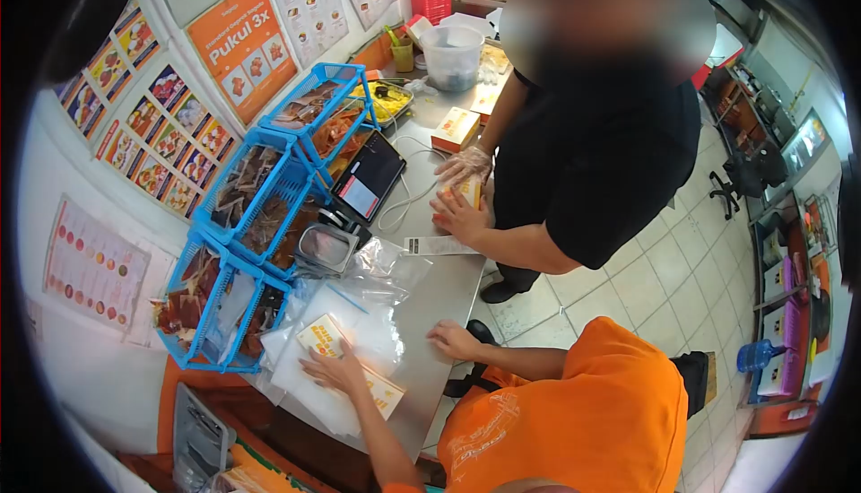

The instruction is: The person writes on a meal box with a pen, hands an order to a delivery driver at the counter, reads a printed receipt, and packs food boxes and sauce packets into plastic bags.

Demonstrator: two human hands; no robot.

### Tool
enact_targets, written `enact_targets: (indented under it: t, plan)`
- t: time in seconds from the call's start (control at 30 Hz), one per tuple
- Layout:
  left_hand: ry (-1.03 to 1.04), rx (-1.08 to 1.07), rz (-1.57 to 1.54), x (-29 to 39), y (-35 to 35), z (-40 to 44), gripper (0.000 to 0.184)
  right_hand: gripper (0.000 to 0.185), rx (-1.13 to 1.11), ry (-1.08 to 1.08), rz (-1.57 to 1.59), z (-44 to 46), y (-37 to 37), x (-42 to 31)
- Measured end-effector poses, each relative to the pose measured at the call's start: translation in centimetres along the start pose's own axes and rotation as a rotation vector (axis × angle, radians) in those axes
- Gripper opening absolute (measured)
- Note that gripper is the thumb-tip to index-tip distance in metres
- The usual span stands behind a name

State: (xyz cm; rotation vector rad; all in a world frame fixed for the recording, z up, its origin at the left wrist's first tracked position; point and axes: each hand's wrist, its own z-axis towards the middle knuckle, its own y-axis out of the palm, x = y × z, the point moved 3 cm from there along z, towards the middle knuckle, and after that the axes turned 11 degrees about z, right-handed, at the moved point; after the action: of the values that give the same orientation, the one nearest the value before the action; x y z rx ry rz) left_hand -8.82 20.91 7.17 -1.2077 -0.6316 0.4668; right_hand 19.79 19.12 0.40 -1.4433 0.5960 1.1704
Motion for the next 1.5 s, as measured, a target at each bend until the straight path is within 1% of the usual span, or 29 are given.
enact_targets:
  t: [0.07, 0.17, 0.2, 0.3, 0.4, 0.5, 0.6, 0.7, 0.73, 0.83, 0.93, 1.03, 1.07, 1.17, 1.27, 1.37, 1.47, 1.5]
  plan:
    - [-0.079, -0.128, 0.171, 0.5, 3.1, 4.2, 0.092, 0.019, 0.015, -0.026, -0.039, 0.3, 0.8, 1.2]
    - [-0.187, -0.427, 0.032, 1.3, 4.3, 8.4, 0.1, 0.016, 0.036, -0.029, -0.085, 0.9, 0.7, 1.1]
    - [-0.193, -0.479, 0.006, 2.1, 3.4, 8.8, 0.102, 0.016, 0.039, -0.015, -0.096, 0.8, 0.5, 0.8]
    - [-0.137, -0.394, 0.084, 4.1, 3.4, 8.8, 0.096, 0.016, 0.063, -0.042, -0.136, 0.5, 0.8, 0.3]
    - [-0.16, -0.478, 0.083, 6.5, 2.0, 7.5, 0.081, 0.017, 0.082, -0.107, -0.246, 0.6, 1.5, 0.8]
    - [-0.142, -0.445, 0.223, 6.0, 4.7, 7.2, 0.074, 0.018, 0.076, -0.119, -0.291, 0.6, 1.3, 0.3]
    - [-0.067, -0.382, 0.26, 6.0, 5.3, 6.2, 0.062, 0.017, 0.092, -0.14, -0.276, 0.7, 1.4, 0.5]
    - [-0.006, -0.318, 0.302, 5.8, 5.8, 5.8, 0.056, 0.016, 0.077, -0.121, -0.291, 0.7, 1.2, 0.0]
    - [-0.007, -0.326, 0.292, 5.8, 5.5, 5.8, 0.056, 0.016, 0.079, -0.13, -0.286, 0.8, 1.2, 0.0]
    - [-0.025, -0.349, 0.235, 5.1, 5.1, 6.2, 0.064, 0.016, 0.084, -0.145, -0.295, 0.7, 1.2, 0.4]
    - [-0.063, -0.409, 0.121, 4.0, 4.2, 7.1, 0.087, 0.017, 0.079, -0.147, -0.311, 0.4, 1.6, 0.7]
    - [-0.081, -0.502, -0.05, 3.2, 2.2, 7.8, 0.09, 0.018, 0.079, -0.15, -0.331, 0.6, 1.5, 0.8]
    - [-0.061, -0.484, -0.132, 2.8, 1.6, 8.0, 0.082, 0.018, 0.07, -0.136, -0.332, 0.5, 1.4, 0.6]
    - [0.248, -0.269, -0.155, -1.5, 8.9, 10.5, 0.07, 0.019, 0.069, -0.12, -0.312, 0.4, 1.2, 0.6]
    - [0.161, -0.282, -0.265, 0.4, 5.0, 9.0, 0.067, 0.019, 0.067, -0.131, -0.309, 0.5, 1.5, 0.7]
    - [0.035, -0.375, -0.128, 3.2, 1.5, 7.2, 0.067, 0.019, 0.076, -0.137, -0.311, 0.6, 1.1, 0.1]
    - [0.142, -0.325, 0.093, 3.9, 2.7, 6.3, 0.074, 0.018, 0.083, -0.11, -0.305, 0.5, 1.1, 0.0]
    - [0.123, -0.313, 0.07, 3.7, 2.6, 6.2, 0.077, 0.018, 0.087, -0.099, -0.303, 0.6, 1.3, 0.1]
